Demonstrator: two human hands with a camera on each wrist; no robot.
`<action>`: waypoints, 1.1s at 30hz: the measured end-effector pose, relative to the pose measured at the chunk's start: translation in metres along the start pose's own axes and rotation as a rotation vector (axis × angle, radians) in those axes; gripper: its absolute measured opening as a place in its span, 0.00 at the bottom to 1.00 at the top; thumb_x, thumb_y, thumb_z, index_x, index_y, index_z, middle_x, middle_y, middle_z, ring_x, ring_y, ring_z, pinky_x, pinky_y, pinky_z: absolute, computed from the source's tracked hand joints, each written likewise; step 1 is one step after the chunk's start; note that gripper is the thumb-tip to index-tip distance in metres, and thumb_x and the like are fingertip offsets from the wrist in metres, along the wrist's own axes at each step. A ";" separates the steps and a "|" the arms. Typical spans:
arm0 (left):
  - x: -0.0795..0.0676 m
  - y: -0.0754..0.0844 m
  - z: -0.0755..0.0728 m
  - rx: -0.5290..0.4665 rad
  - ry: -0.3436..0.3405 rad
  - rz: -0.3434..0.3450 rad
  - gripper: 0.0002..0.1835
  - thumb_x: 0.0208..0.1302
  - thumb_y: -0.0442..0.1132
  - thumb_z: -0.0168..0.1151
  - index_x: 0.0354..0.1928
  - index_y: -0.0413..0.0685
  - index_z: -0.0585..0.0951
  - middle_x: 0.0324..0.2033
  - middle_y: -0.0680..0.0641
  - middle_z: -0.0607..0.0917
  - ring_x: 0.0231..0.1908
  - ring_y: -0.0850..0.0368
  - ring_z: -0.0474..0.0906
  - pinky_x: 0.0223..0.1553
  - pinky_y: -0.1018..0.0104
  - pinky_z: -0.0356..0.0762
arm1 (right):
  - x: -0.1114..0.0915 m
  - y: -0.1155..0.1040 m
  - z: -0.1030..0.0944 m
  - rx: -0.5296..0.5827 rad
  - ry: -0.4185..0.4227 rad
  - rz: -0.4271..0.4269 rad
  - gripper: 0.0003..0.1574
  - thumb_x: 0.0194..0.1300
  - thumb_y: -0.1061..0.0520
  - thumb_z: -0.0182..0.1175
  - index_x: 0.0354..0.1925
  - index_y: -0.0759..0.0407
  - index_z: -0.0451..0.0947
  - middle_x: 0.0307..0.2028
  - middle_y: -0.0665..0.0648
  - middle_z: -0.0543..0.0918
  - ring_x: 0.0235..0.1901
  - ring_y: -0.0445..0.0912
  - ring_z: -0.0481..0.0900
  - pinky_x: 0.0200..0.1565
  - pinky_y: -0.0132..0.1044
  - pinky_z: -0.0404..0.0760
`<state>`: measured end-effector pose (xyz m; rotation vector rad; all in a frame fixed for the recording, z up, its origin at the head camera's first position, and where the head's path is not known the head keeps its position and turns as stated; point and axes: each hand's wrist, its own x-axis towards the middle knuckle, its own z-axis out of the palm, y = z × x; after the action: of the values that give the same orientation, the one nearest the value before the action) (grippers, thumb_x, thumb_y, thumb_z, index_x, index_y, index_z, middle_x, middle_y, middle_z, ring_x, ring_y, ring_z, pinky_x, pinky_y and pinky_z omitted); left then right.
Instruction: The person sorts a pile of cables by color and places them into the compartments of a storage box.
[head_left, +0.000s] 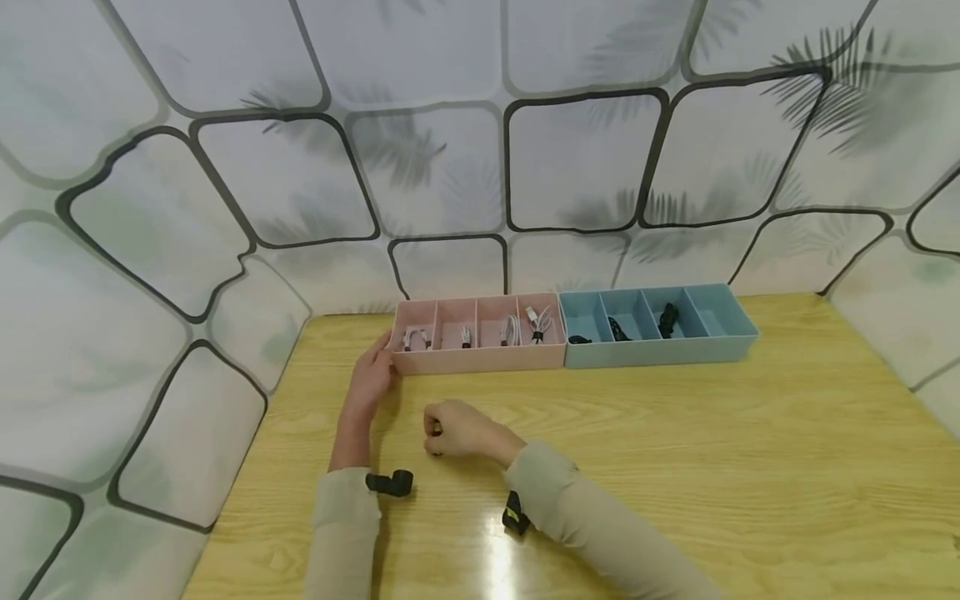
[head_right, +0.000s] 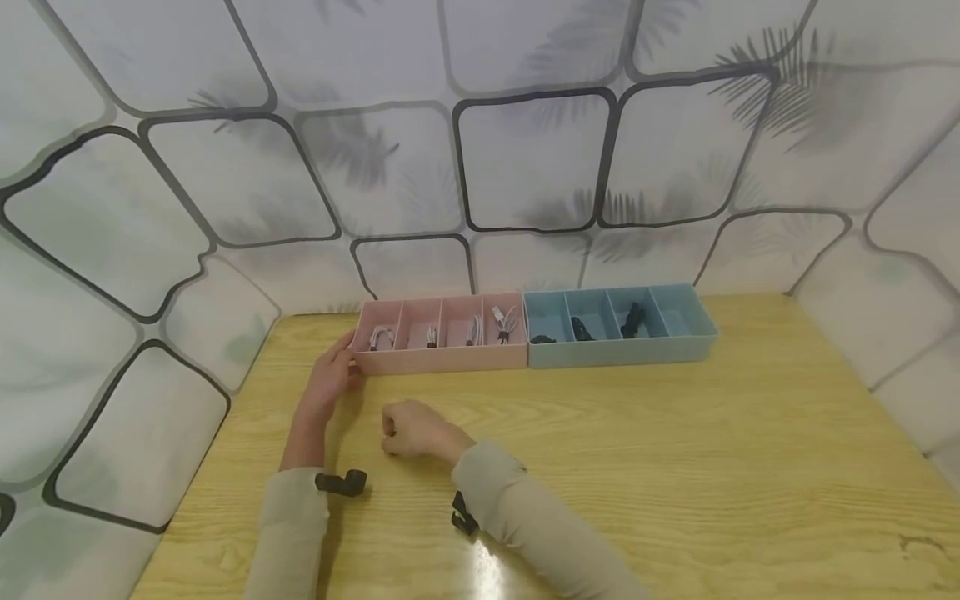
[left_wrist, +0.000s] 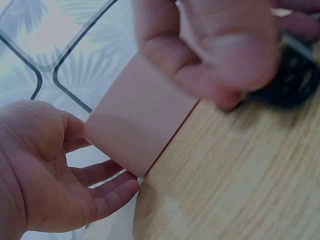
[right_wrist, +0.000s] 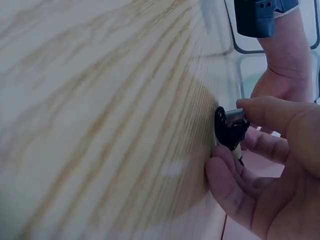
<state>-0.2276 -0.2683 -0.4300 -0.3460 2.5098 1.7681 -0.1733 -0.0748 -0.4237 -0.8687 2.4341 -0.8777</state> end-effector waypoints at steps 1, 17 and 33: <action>0.000 0.000 0.000 -0.004 -0.002 -0.004 0.28 0.77 0.43 0.36 0.76 0.50 0.61 0.70 0.38 0.67 0.54 0.45 0.72 0.43 0.64 0.72 | -0.003 0.002 -0.001 0.002 0.007 0.017 0.08 0.64 0.57 0.65 0.32 0.52 0.73 0.27 0.47 0.75 0.24 0.39 0.69 0.29 0.30 0.70; -0.001 0.003 0.000 -0.031 -0.022 -0.043 0.29 0.76 0.42 0.35 0.78 0.51 0.57 0.73 0.38 0.62 0.61 0.43 0.70 0.49 0.61 0.74 | -0.067 0.062 -0.043 0.065 0.076 0.093 0.08 0.61 0.67 0.63 0.35 0.57 0.77 0.28 0.51 0.75 0.26 0.43 0.66 0.31 0.36 0.67; -0.005 0.001 0.002 0.041 -0.030 -0.030 0.29 0.79 0.47 0.33 0.78 0.53 0.56 0.73 0.38 0.62 0.62 0.42 0.68 0.52 0.59 0.73 | -0.192 0.153 -0.154 0.378 0.390 0.144 0.16 0.65 0.66 0.58 0.50 0.71 0.73 0.42 0.67 0.78 0.32 0.50 0.83 0.29 0.41 0.84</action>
<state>-0.2230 -0.2651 -0.4287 -0.3504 2.5027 1.6960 -0.1832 0.2129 -0.3859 -0.4080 2.4746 -1.5013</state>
